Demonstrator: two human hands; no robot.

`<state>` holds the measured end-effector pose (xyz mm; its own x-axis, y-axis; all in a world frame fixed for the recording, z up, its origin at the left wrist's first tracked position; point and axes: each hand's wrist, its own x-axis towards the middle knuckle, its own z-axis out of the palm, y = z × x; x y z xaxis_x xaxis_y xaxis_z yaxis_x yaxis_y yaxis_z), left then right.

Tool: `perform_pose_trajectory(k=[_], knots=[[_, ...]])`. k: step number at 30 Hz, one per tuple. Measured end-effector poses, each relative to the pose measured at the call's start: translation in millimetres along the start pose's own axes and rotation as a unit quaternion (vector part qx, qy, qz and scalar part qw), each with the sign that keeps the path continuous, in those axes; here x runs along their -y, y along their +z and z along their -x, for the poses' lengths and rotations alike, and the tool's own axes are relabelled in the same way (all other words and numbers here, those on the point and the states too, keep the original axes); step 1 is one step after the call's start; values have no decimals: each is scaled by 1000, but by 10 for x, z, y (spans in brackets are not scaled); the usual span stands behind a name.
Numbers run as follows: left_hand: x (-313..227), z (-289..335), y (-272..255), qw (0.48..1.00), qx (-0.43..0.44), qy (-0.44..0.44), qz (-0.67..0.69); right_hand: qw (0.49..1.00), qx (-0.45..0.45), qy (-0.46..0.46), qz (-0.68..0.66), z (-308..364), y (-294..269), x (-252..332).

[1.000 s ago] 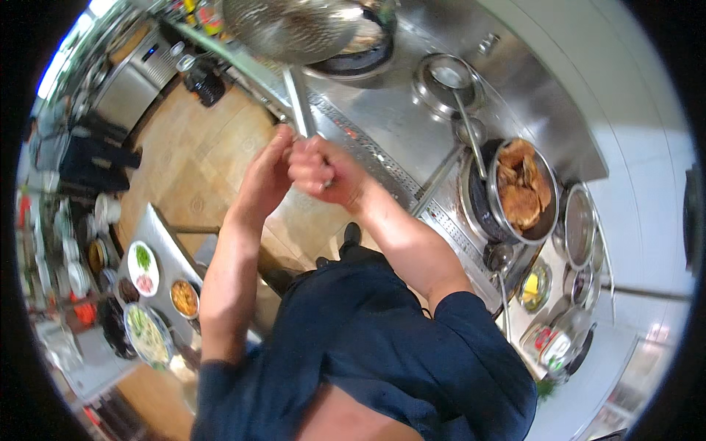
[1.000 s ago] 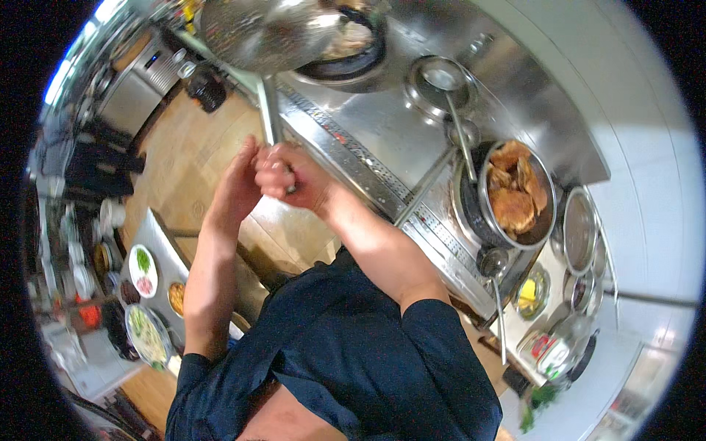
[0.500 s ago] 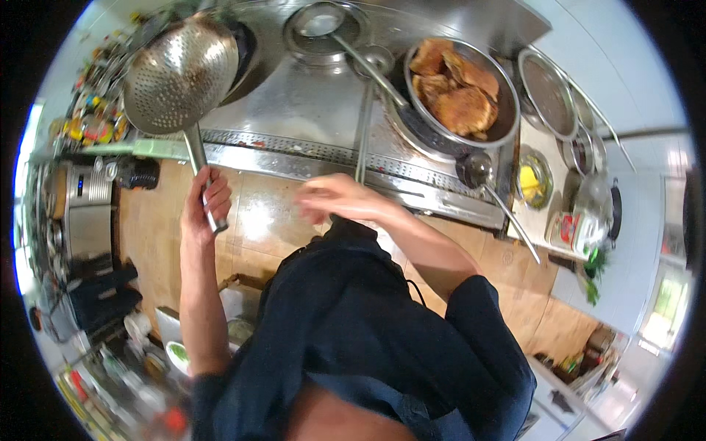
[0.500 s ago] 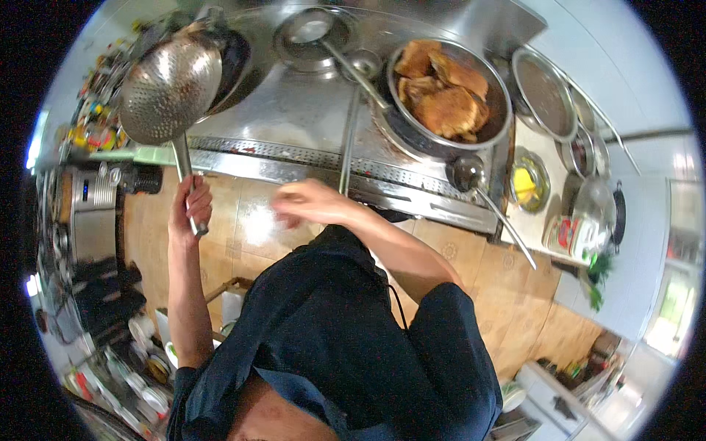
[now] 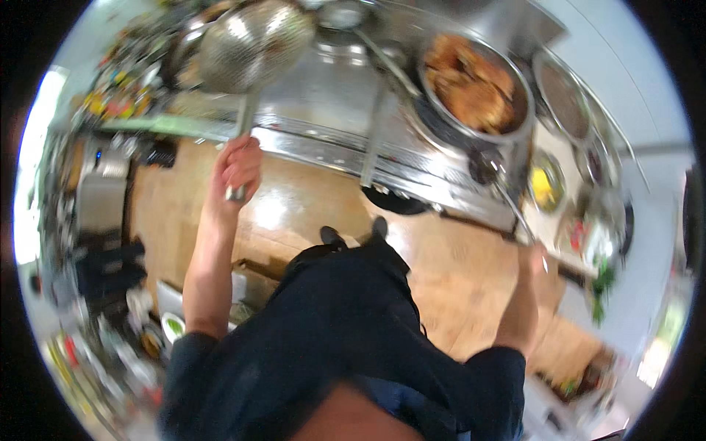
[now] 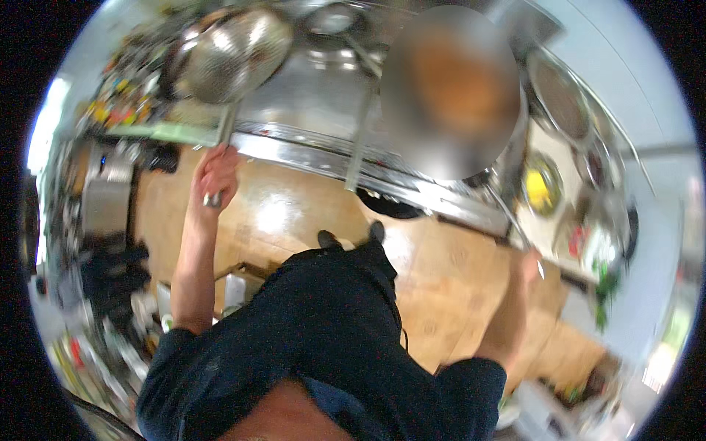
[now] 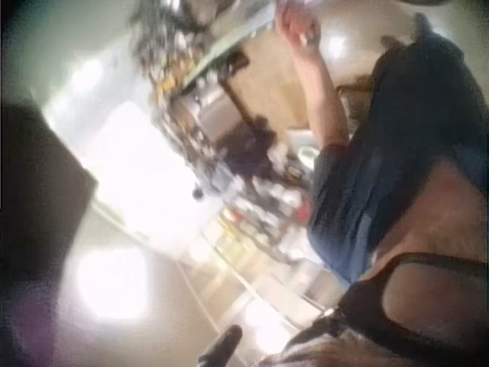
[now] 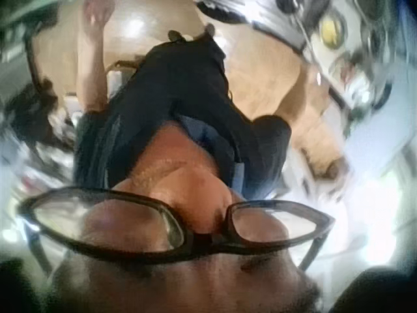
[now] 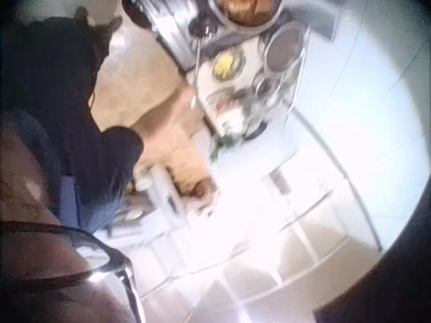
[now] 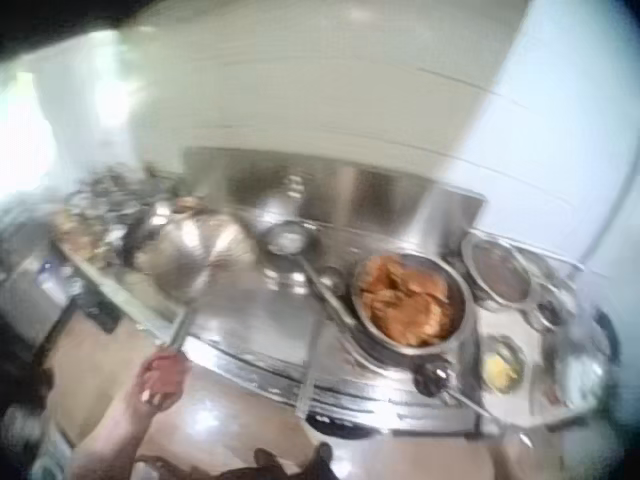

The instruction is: The person uses a strainer and ladle to transfer pieces of meat from a wok into a metal bowl. They then wipe the wok with a blue cloth and continue to handle the meat, moving it between the wok and the bowl.

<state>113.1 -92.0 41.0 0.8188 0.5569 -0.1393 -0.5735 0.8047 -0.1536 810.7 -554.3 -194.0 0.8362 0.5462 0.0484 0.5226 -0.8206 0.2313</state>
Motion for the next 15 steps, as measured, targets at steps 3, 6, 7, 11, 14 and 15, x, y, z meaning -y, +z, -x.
perform_pose_trajectory(k=[3, 6, 7, 11, 14, 15], knots=[[128, -72, 571, 976, -14, 118, -185, 995, 47, -69, 63, -221, 83, 139], [91, -325, 643, 905, -140, 254, -311, 991, 123, -27, 43, -328, 43, 183], [150, -322, 497, 904, -155, 244, -314, 992, 124, -3, 40, -323, -65, 325], [-58, -184, 187, 976, -70, 139, -152, 986, 121, -104, -38, -151, -136, 231], [-151, -131, 105, 979, -81, 158, -101, 983, 92, -125, -100, 200, -576, 313], [-194, -119, 90, 978, -95, 166, -88, 983, 96, -122, -98, 330, -755, 357]])
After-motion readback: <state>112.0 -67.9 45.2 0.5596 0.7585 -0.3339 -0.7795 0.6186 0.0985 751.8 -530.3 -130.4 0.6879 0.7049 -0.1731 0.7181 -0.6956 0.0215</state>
